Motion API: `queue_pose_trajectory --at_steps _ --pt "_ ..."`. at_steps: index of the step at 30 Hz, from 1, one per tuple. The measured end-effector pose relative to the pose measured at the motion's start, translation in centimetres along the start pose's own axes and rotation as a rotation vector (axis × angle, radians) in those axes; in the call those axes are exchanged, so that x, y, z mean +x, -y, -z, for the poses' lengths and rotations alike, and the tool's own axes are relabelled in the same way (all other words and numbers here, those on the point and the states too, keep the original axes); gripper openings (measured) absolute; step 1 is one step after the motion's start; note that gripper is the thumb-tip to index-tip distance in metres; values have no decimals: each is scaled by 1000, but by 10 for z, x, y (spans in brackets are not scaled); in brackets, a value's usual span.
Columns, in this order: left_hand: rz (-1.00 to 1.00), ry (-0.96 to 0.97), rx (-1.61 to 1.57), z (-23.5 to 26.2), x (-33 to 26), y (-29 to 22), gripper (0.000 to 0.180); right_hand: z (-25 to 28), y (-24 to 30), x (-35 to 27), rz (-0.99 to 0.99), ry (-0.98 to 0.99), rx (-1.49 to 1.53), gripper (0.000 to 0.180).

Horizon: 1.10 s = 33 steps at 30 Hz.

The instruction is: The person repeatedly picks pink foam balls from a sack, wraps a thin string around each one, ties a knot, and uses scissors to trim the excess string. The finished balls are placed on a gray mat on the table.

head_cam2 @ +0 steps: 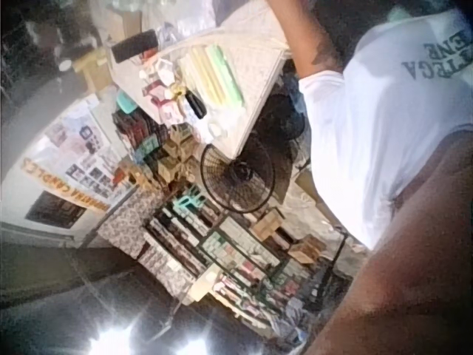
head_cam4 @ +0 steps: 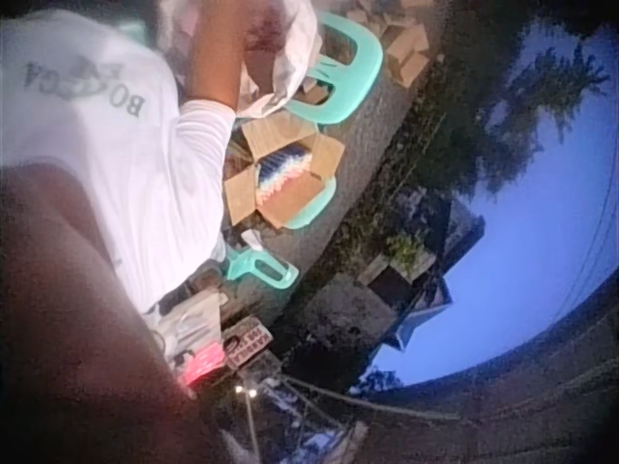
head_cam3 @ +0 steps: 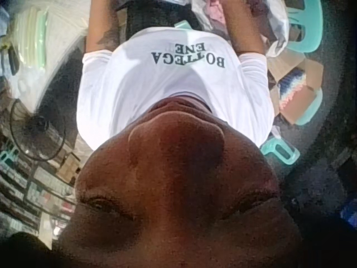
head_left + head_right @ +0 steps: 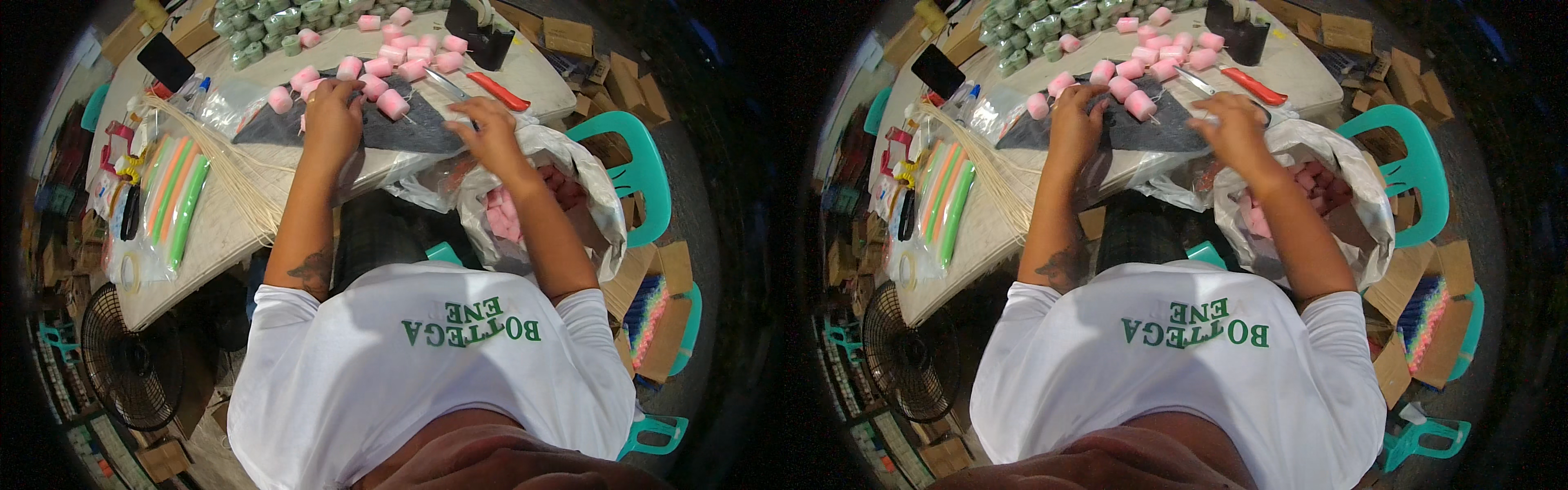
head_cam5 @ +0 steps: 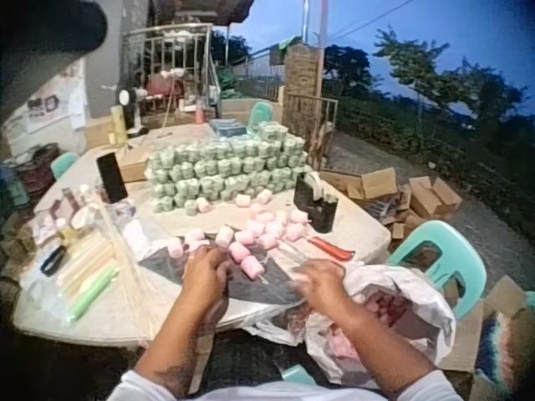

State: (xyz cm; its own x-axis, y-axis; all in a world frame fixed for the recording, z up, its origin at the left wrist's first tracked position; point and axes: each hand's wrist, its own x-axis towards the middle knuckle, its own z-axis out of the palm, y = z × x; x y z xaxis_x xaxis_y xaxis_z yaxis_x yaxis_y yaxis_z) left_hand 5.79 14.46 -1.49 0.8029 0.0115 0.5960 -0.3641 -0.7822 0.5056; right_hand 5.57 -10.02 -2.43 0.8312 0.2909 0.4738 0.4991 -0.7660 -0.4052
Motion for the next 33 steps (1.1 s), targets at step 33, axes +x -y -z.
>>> queue_pose_trajectory --at_steps 33 --pt "148 276 -702 -45 -31 -25 17 -37 9 -10 38 -79 424 17"
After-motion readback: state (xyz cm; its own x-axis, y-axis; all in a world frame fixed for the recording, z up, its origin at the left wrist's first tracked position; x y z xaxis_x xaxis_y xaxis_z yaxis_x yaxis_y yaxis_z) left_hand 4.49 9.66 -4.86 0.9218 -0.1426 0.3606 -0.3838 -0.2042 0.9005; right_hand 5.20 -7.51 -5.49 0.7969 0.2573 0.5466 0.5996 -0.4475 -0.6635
